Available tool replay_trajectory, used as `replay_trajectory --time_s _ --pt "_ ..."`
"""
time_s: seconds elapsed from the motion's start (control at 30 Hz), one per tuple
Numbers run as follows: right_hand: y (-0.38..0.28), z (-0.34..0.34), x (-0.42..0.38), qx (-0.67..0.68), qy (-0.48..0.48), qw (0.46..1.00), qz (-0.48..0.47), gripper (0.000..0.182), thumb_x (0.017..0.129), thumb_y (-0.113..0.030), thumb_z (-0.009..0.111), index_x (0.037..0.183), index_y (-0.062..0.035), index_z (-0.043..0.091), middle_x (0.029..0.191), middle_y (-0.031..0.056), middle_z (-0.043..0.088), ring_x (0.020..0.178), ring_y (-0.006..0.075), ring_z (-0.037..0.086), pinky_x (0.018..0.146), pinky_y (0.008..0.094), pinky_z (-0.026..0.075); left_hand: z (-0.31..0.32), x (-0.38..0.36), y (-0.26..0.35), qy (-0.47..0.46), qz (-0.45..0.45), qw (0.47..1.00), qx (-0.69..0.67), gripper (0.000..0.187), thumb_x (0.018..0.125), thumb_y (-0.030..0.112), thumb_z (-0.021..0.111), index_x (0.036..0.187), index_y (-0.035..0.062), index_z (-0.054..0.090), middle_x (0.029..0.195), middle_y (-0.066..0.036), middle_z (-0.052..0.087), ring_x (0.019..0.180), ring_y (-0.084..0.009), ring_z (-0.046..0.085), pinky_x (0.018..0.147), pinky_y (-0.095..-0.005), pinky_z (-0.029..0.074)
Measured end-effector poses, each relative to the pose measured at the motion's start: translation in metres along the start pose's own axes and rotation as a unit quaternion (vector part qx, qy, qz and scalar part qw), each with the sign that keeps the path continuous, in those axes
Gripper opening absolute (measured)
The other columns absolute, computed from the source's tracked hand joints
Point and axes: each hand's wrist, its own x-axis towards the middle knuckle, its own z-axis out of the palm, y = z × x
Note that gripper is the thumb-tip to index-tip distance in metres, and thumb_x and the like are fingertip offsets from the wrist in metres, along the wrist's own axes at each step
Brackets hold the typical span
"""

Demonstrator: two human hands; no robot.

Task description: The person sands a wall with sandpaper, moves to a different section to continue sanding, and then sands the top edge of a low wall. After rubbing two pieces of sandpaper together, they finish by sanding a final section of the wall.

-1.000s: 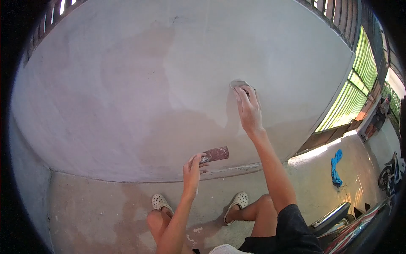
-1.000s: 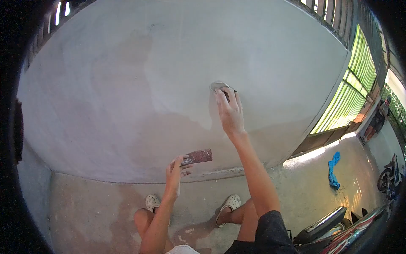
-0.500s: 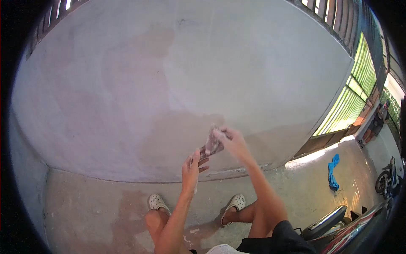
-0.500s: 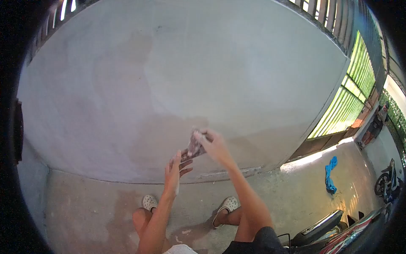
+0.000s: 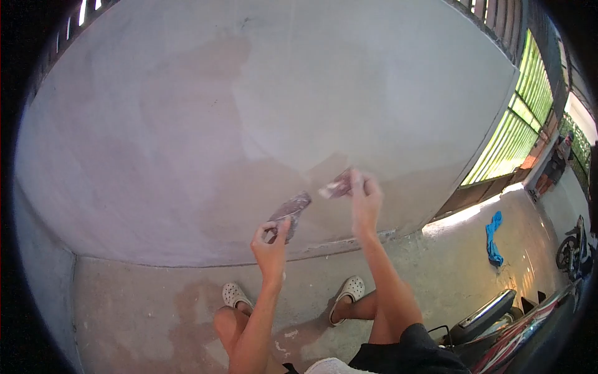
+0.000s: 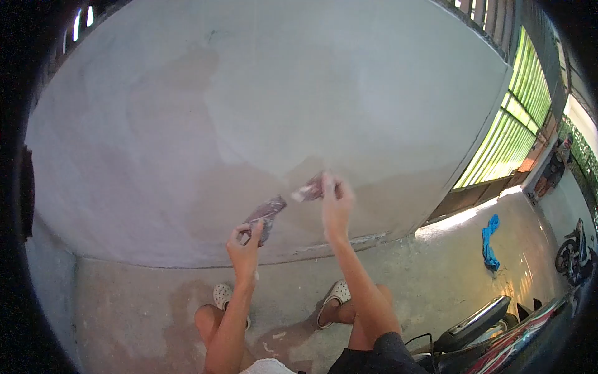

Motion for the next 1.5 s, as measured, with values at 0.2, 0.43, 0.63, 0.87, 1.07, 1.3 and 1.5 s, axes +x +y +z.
replay_trajectory --time_s 0.2,0.43,0.63,0.87,1.07,1.3,1.5 --pt "-0.057 0.031 0.097 -0.257 0.081 0.89 -0.368 0.015 0.098 -0.015 0.059 0.102 -0.0004 0.061 0.095 0.0137 0.064 0.085 0.0258 0.064 0.075 0.0363 0.05 -0.009 0.009 -0.009 0.027 -0.022 0.999 -0.021 0.028 0.087 0.023 0.077 0.095 0.0021 0.061 0.092 -0.004 0.062 0.083 -0.0087 0.059 0.067 -0.0244 0.05" --pt "0.052 0.017 0.064 -0.319 -0.108 0.864 -0.375 0.016 0.095 -0.016 0.06 0.105 -0.0024 0.06 0.097 0.0178 0.063 0.091 0.0367 0.062 0.077 0.0427 0.049 -0.003 0.006 -0.004 -0.023 -0.063 0.996 -0.06 0.032 0.089 0.025 0.075 0.102 0.0016 0.059 0.094 -0.003 0.063 0.085 -0.0084 0.058 0.07 -0.023 0.046" --pt "0.002 -0.001 0.086 -0.151 0.019 0.966 -0.211 0.019 0.102 -0.023 0.054 0.1 -0.0045 0.059 0.071 0.0056 0.06 0.066 0.0117 0.058 0.064 0.0315 0.049 0.012 -0.019 -0.013 -0.069 -0.061 0.996 -0.005 0.029 0.089 0.025 0.075 0.1 0.0023 0.06 0.088 -0.001 0.063 0.081 -0.0076 0.056 0.07 -0.0231 0.045" --pt "0.103 -0.026 0.054 -0.379 -0.234 0.831 -0.333 0.02 0.101 -0.021 0.054 0.103 -0.0024 0.059 0.074 0.0078 0.062 0.07 0.0158 0.062 0.068 0.0336 0.051 0.023 -0.025 -0.023 -0.098 -0.067 0.992 0.048 0.025 0.089 0.024 0.075 0.096 0.0027 0.063 0.085 0.001 0.062 0.079 -0.0058 0.053 0.068 -0.0219 0.041" --pt "0.056 -0.022 0.068 -0.177 -0.057 0.973 -0.134 0.02 0.1 -0.021 0.055 0.107 -0.0023 0.057 0.088 0.0134 0.065 0.082 0.0262 0.067 0.075 0.0375 0.051 0.023 -0.026 -0.023 -0.133 -0.039 0.989 0.06 0.029 0.09 0.026 0.073 0.098 0.0007 0.063 0.084 -0.001 0.063 0.077 -0.0069 0.056 0.069 -0.0235 0.045" --pt "0.082 -0.032 0.069 -0.273 -0.144 0.931 -0.193 0.016 0.1 -0.019 0.054 0.102 -0.0028 0.058 0.087 0.0129 0.063 0.079 0.0233 0.064 0.074 0.0357 0.05 0.023 -0.026 -0.028 -0.125 -0.035 0.99 0.061 0.029 0.09 0.026 0.073 0.099 0.0001 0.063 0.083 -0.001 0.062 0.076 -0.0068 0.055 0.067 -0.024 0.045" --pt "0.097 -0.033 0.056 -0.375 -0.107 0.883 -0.263 0.014 0.098 -0.017 0.055 0.103 -0.0048 0.058 0.103 0.017 0.063 0.097 0.0339 0.062 0.078 0.0436 0.049 0.025 -0.028 -0.025 -0.137 -0.017 0.988 0.075 0.027 0.091 0.025 0.072 0.098 0.0 0.063 0.084 -0.001 0.062 0.076 -0.0066 0.055 0.067 -0.0237 0.045"
